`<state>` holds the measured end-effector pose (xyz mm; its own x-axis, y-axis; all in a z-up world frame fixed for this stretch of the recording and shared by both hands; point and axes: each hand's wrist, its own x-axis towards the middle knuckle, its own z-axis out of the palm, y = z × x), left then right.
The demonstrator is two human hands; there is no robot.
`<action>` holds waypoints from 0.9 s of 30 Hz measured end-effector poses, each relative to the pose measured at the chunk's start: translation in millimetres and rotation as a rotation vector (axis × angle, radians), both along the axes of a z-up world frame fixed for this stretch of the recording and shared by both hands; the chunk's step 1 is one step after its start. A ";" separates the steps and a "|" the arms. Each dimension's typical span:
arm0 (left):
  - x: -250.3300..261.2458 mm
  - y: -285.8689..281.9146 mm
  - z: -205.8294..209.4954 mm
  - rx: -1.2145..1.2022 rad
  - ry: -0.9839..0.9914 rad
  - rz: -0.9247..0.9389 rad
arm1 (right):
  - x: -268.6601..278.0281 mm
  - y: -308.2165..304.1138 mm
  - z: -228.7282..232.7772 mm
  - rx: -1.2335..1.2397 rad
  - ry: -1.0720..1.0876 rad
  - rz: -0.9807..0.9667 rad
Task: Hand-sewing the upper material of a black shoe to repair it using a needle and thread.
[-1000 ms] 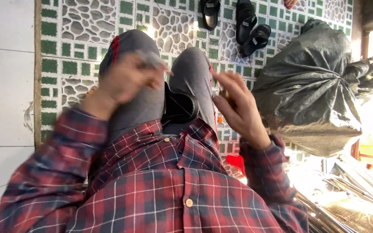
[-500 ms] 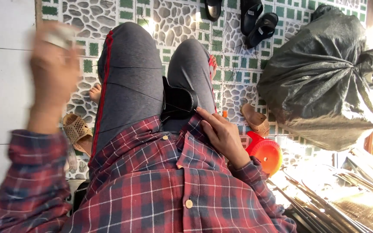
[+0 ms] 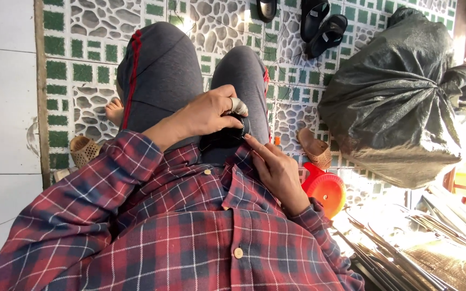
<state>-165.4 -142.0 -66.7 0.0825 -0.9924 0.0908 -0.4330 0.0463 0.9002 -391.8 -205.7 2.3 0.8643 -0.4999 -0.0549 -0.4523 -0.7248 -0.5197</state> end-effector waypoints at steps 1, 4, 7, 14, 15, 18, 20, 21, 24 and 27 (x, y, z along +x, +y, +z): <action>-0.2 -1.1 -3.2 0.003 0.002 -0.002 | -0.7 -0.1 -0.9 0.003 0.002 -0.002; -0.1 -5.1 -9.1 0.005 0.029 0.000 | -1.9 -1.0 -1.0 -0.017 0.050 -0.009; 1.4 -9.2 -5.8 0.064 -0.011 -0.021 | -1.3 -1.5 5.2 -0.065 0.122 0.011; -0.4 -20.7 -4.9 0.123 -0.125 -0.055 | 12.4 2.4 32.8 -0.339 0.333 0.120; -0.7 -21.8 -4.0 0.153 -0.127 -0.054 | 14.0 3.1 34.5 -0.409 0.350 0.155; 1.6 -25.4 -5.1 0.169 -0.099 -0.070 | 3.4 -12.7 7.8 -0.481 0.215 0.261; 1.2 -26.5 -3.5 0.191 -0.087 -0.060 | -1.3 -21.0 -1.1 -0.442 0.147 0.288; 0.4 -26.6 -3.1 0.213 -0.077 -0.053 | -4.2 -24.9 -5.7 -0.402 0.078 0.311; -1.2 -28.7 -15.3 0.199 -0.076 -0.061 | -4.9 -27.0 -11.7 -0.337 0.031 0.305; -4.7 -29.6 -16.0 0.204 -0.125 -0.057 | 5.4 -19.9 -5.9 -0.306 -0.029 0.290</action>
<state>-170.1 -171.6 -82.7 0.0267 -0.9940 -0.1060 -0.5438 -0.1034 0.8328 -386.4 -225.6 -3.6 0.9706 -0.2256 0.0844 -0.1957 -0.9428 -0.2700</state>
